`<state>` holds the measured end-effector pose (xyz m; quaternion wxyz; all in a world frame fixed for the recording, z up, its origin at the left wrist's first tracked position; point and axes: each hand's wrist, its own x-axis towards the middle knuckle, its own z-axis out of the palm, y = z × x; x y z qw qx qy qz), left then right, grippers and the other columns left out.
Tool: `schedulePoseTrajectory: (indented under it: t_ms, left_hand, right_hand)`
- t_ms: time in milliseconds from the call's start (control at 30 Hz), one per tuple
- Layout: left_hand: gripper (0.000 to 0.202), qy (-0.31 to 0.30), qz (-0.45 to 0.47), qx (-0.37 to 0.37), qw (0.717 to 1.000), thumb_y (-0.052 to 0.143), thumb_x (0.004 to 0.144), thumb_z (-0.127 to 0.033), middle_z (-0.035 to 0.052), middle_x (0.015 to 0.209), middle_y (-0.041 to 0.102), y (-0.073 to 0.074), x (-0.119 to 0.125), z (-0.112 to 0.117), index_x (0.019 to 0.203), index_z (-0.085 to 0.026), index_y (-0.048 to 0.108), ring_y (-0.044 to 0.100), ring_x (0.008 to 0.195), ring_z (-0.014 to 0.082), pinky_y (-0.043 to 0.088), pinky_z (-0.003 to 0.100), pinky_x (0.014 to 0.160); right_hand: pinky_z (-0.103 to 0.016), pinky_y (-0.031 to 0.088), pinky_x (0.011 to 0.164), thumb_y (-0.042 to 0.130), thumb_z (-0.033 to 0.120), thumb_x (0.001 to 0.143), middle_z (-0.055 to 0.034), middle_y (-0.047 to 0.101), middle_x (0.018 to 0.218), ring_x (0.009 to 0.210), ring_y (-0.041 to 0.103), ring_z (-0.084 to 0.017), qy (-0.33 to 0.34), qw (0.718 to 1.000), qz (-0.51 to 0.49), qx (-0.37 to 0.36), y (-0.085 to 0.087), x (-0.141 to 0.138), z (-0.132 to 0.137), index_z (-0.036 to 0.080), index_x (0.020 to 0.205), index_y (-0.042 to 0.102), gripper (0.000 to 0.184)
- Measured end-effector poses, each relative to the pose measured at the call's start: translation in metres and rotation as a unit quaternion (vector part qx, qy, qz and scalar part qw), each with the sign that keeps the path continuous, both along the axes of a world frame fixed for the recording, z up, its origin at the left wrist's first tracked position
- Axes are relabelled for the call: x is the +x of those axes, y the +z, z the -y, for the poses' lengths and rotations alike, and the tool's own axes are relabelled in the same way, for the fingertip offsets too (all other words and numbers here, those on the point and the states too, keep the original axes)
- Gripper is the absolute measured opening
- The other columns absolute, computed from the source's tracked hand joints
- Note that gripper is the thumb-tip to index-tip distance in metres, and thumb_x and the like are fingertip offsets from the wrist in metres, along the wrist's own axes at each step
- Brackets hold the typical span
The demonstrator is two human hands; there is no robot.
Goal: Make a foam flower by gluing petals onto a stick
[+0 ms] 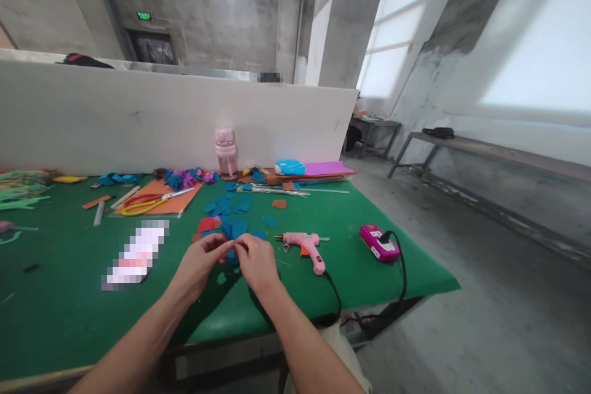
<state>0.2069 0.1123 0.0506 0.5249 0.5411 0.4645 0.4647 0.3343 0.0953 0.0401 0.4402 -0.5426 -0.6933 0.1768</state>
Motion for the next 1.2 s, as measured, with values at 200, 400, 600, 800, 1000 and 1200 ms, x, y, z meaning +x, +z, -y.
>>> schedulePoseTrajectory:
  t_ms: [200,400,600,800,1000,1200]
  left_hand:
    - [0.029,0.01,0.031,-0.011,0.999,0.069,0.057,-0.04,-0.0027,0.056,0.053,0.0,-0.001,-0.001,0.065,-0.014,0.059,0.043,0.049,0.007,0.033,0.018,0.047]
    - [0.026,-0.017,0.07,-0.024,0.997,0.072,0.054,-0.034,-0.0021,0.055,0.055,0.0,-0.004,-0.002,0.065,-0.013,0.062,0.045,0.049,0.0075,0.033,0.019,0.048]
    - [0.024,-0.067,0.134,-0.072,0.986,0.067,0.063,-0.034,-0.0009,0.06,0.056,0.008,-0.013,-0.005,0.072,-0.013,0.062,0.045,0.05,0.0061,0.034,0.018,0.048]
    - [0.023,-0.073,0.146,-0.086,0.983,0.07,0.061,-0.03,-0.0036,0.053,0.05,0.009,-0.013,-0.004,0.06,-0.013,0.055,0.041,0.046,0.0044,0.031,0.017,0.045]
    - [0.03,-0.048,0.167,-0.083,0.981,0.068,0.063,-0.032,-0.0061,0.046,0.042,0.01,-0.016,-0.007,0.054,-0.014,0.047,0.035,0.042,0.0034,0.029,0.016,0.042]
    - [0.024,-0.012,0.211,-0.066,0.975,0.07,0.061,-0.032,-0.0035,0.055,0.049,0.008,-0.02,-0.013,0.063,-0.012,0.056,0.043,0.048,0.0049,0.035,0.018,0.048]
  right_hand:
    - [-0.022,0.037,0.06,0.047,0.021,0.079,0.0004,0.062,0.065,0.062,0.055,-0.012,0.036,0.999,-0.039,-0.01,0.005,0.001,0.002,0.019,0.067,0.059,0.018]
    - [-0.023,0.038,0.058,0.051,0.028,0.076,0.0006,0.061,0.06,0.057,0.053,-0.011,0.063,0.986,-0.143,-0.062,0.006,0.003,0.0,0.018,0.065,0.06,0.018]
    - [-0.023,0.039,0.058,0.059,0.033,0.069,0.002,0.058,0.056,0.053,0.049,-0.009,0.124,0.915,-0.339,-0.181,0.004,0.002,-0.002,0.016,0.068,0.061,0.018]
    - [-0.021,0.04,0.062,0.065,0.036,0.065,0.0003,0.061,0.062,0.057,0.052,-0.007,0.182,0.87,-0.393,-0.237,0.004,0.001,0.0,0.014,0.072,0.063,0.023]
    - [-0.023,0.042,0.062,0.054,0.047,0.073,-0.0045,0.064,0.067,0.055,0.055,-0.008,0.223,0.823,-0.421,-0.31,-0.002,0.005,0.001,0.012,0.084,0.063,0.037]
    - [-0.022,0.042,0.059,0.061,0.038,0.07,-0.0022,0.064,0.062,0.053,0.055,-0.007,0.199,0.865,-0.38,-0.259,-0.001,0.002,0.001,0.013,0.076,0.065,0.026]
